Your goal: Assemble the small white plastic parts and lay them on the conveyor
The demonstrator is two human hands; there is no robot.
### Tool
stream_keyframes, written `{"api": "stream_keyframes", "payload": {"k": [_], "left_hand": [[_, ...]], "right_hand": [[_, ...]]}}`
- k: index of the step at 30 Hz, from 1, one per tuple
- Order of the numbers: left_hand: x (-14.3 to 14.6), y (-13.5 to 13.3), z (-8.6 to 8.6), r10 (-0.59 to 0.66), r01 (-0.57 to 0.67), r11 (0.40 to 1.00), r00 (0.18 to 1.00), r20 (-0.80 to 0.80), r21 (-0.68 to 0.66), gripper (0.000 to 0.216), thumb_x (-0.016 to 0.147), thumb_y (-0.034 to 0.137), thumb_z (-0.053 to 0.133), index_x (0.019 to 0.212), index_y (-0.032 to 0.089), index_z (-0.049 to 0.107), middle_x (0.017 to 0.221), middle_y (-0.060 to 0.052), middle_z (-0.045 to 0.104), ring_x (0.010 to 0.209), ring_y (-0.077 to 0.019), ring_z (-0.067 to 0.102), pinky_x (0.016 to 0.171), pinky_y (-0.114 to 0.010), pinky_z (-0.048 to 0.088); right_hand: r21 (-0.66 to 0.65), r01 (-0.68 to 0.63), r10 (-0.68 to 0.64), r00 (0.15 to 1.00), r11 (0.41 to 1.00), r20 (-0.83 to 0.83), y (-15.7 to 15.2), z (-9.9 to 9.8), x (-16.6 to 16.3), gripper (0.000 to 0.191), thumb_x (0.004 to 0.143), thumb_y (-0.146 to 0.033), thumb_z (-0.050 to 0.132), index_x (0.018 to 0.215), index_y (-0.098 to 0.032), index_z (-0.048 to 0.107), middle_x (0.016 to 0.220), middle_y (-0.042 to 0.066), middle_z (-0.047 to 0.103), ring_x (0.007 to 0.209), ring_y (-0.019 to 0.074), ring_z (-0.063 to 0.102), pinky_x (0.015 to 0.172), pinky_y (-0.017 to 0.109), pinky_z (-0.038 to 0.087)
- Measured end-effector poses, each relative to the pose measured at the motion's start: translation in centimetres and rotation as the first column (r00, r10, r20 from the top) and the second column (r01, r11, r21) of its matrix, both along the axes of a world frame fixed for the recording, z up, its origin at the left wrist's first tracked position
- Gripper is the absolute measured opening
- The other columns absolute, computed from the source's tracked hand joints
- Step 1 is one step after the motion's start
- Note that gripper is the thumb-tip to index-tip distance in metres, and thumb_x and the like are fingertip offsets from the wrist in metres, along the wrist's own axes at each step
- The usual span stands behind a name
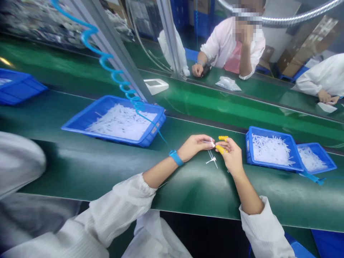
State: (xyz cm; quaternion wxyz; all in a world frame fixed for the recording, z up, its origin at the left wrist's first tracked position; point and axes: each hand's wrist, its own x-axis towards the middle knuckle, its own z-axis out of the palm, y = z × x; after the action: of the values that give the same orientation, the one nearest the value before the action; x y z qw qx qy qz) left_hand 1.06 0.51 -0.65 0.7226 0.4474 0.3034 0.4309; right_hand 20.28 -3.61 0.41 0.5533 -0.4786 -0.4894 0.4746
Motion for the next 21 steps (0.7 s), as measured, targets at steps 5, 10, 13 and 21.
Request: {"api": "stream_keyframes", "payload": {"k": [5,10,13,21], "left_hand": [[-0.11,0.0,0.07,-0.013,0.015,0.999,0.999,-0.051,0.032,0.047,0.068,0.04,0.099,0.099,0.011,0.079,0.095,-0.009,0.08,0.09,-0.0226,0.078,0.099,-0.041,0.062],[-0.11,-0.09,0.1,-0.013,0.015,1.0,0.998,-0.056,0.025,0.048,0.066,0.042,0.099,0.096,0.011,0.079,0.093,-0.01,0.081,0.089,-0.0236,0.079,0.096,-0.041,0.063],[-0.09,-0.21,0.13,0.0,0.005,0.998,0.997,-0.08,0.063,0.045,0.068,0.043,0.098,0.093,0.011,0.078,0.091,-0.009,0.081,0.087,-0.0236,0.079,0.093,-0.039,0.063],[-0.06,-0.39,0.03,0.032,-0.016,0.993,0.991,-0.129,0.119,0.043,0.069,0.044,0.096,0.091,0.012,0.079,0.091,-0.01,0.081,0.088,-0.0252,0.078,0.091,-0.039,0.062]], "right_hand": [[0.032,-0.026,0.023,0.996,0.999,0.088,-0.26,-0.03,-0.26,0.036,0.079,-0.037,0.088,0.107,-0.023,0.07,0.095,0.004,0.079,0.08,0.0213,0.076,0.08,0.038,0.065],[0.045,-0.025,0.02,0.995,0.999,0.098,-0.53,-0.02,-0.32,0.033,0.08,-0.034,0.085,0.108,-0.023,0.072,0.095,0.004,0.079,0.078,0.0207,0.075,0.079,0.038,0.065],[0.041,-0.027,0.022,0.993,0.999,0.12,-0.66,-0.15,-0.25,0.031,0.081,-0.035,0.084,0.108,-0.023,0.073,0.095,0.004,0.079,0.078,0.0213,0.075,0.079,0.039,0.065],[0.022,-0.057,0.053,0.988,0.998,0.148,-0.84,-0.31,0.05,0.03,0.084,-0.035,0.084,0.11,-0.024,0.076,0.098,0.005,0.081,0.084,0.0234,0.078,0.083,0.039,0.065]]}}
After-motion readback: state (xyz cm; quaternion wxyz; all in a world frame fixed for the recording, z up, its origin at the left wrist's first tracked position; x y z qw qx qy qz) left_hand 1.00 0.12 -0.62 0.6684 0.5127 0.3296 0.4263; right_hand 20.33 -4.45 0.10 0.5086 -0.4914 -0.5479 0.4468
